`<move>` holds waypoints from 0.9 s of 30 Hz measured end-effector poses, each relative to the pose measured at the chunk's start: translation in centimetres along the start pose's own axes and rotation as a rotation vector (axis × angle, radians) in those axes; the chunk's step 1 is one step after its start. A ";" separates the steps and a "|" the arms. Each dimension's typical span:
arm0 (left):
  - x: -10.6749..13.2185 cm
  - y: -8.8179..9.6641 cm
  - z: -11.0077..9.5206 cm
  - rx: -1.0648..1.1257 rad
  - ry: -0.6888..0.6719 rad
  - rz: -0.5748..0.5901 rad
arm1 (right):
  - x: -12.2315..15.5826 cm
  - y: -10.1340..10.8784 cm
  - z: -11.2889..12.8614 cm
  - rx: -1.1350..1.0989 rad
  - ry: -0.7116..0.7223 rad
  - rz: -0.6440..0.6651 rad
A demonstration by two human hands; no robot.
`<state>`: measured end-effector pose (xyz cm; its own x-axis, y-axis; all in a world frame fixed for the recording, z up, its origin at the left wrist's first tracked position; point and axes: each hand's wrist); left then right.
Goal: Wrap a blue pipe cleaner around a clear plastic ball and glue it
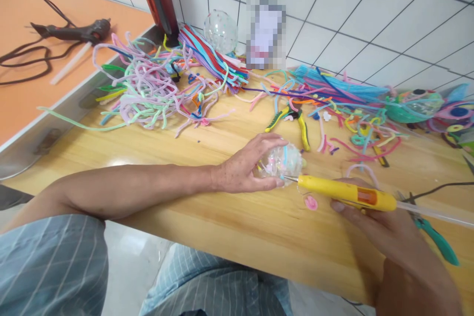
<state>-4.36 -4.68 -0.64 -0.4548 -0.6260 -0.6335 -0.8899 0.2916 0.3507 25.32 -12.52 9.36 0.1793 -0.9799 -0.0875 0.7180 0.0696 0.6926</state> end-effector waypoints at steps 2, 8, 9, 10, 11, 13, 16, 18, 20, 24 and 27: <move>0.0 0.0 -0.1 0.005 0.018 0.005 | 0.0 -0.1 0.2 -0.011 -0.003 -0.014; -0.1 0.1 -0.2 0.020 0.022 0.013 | 0.2 0.1 -0.1 0.038 0.032 -0.005; -0.1 0.1 -0.2 0.016 0.020 0.013 | 0.2 0.1 -0.2 0.044 0.041 -0.017; -0.1 0.1 -0.2 0.010 0.015 0.013 | 0.2 0.1 -0.2 0.047 0.050 -0.027; -0.1 0.1 -0.2 0.002 0.008 0.013 | 0.2 0.1 -0.2 0.048 0.057 -0.038; -0.1 0.1 -0.2 -0.012 -0.013 0.007 | 0.2 0.0 -0.2 0.047 0.065 -0.053; -0.1 0.0 -0.2 -0.014 -0.035 -0.006 | 0.2 0.1 -0.3 0.053 0.059 -0.051; -0.1 0.0 -0.2 -0.007 -0.033 -0.008 | 0.2 0.2 -0.4 0.055 0.034 -0.031; -0.1 0.1 -0.1 -0.006 -0.028 -0.003 | 0.3 0.2 -0.5 0.048 0.011 -0.010; -0.1 0.1 -0.1 -0.014 -0.010 0.012 | 0.3 0.0 -0.6 0.025 0.002 -0.007; -0.1 0.1 -0.1 0.008 -0.007 0.011 | 0.4 -0.1 -0.6 0.007 -0.006 -0.003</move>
<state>-4.42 -4.65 -0.51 -0.4646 -0.6180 -0.6342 -0.8852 0.3040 0.3522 25.73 -12.78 8.78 0.1731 -0.9812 -0.0852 0.7140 0.0654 0.6971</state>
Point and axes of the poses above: each hand's wrist, its own x-axis away from the middle knuckle, its own y-axis out of the back of the hand, z = x × y, and after that the axes turned 6 degrees about -z, right-handed
